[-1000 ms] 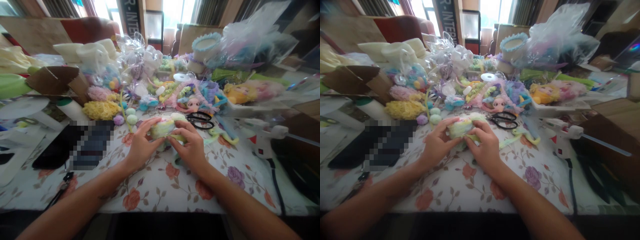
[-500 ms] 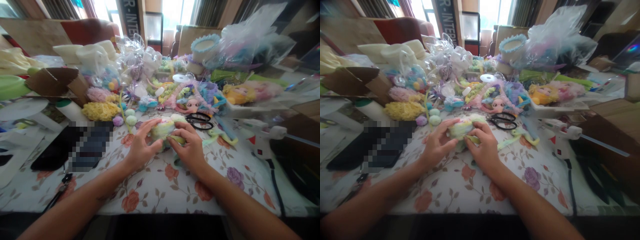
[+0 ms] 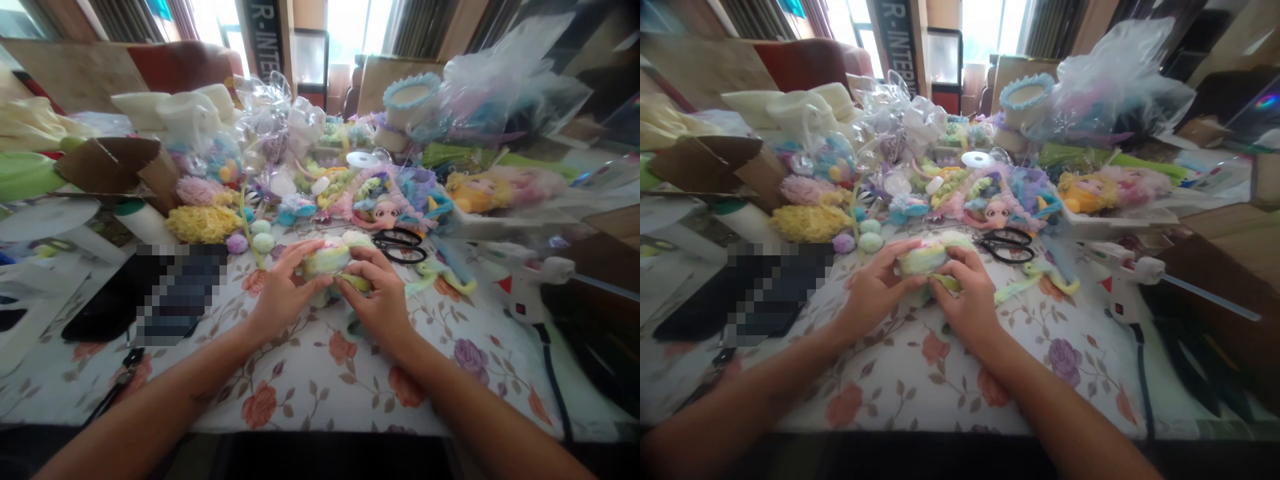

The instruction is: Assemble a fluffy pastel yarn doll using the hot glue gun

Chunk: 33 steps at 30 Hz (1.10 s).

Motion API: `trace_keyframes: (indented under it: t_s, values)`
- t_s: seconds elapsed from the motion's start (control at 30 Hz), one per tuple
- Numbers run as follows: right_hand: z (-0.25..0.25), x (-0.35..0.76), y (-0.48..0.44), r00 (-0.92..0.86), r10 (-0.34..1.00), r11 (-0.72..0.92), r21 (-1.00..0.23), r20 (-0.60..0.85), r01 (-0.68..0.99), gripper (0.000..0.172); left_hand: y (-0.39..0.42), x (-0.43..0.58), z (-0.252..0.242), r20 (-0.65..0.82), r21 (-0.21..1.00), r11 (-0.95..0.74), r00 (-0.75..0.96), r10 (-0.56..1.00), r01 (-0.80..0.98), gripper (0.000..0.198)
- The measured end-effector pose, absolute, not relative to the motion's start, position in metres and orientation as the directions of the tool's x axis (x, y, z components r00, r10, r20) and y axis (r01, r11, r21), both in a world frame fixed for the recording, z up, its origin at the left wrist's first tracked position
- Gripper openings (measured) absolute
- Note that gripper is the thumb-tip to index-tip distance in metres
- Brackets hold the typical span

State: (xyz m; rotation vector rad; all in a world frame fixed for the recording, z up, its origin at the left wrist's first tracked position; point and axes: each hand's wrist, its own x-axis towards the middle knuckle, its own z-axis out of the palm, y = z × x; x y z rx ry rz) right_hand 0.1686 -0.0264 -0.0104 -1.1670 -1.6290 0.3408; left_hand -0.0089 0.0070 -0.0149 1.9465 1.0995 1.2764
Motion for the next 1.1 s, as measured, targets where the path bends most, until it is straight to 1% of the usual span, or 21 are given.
trace_keyframes:
  t_s: [0.23, 0.43, 0.6, 0.83, 1.1]
  values:
    - [-0.0114, 0.1689, -0.0265, 0.021, 0.82, 0.479, -0.706, 0.572, 0.522, 0.007, 0.0076, -0.0108, -0.017, 0.442, 0.82, -0.491, 0.221, 0.869, 0.293, 0.052]
    - [-0.0129, 0.169, -0.0256, 0.0, 0.81, 0.496, -0.686, 0.587, 0.532, 0.006, 0.005, -0.0091, -0.0131, 0.45, 0.807, -0.496, 0.212, 0.868, 0.319, 0.049]
    - [-0.0139, 0.1687, -0.0255, -0.003, 0.806, 0.496, -0.673, 0.592, 0.548, 0.006, 0.0049, -0.0087, -0.0122, 0.454, 0.801, -0.502, 0.217, 0.864, 0.326, 0.048]
    - [-0.0149, 0.1681, -0.0236, 0.0, 0.8, 0.493, -0.658, 0.6, 0.569, 0.007, 0.0034, -0.0079, -0.0118, 0.467, 0.77, -0.505, 0.194, 0.862, 0.389, 0.047]
    - [-0.0141, 0.1676, -0.0221, 0.003, 0.791, 0.495, -0.644, 0.612, 0.583, 0.007, 0.0002, -0.0071, -0.01, 0.467, 0.768, -0.499, 0.183, 0.865, 0.402, 0.046]
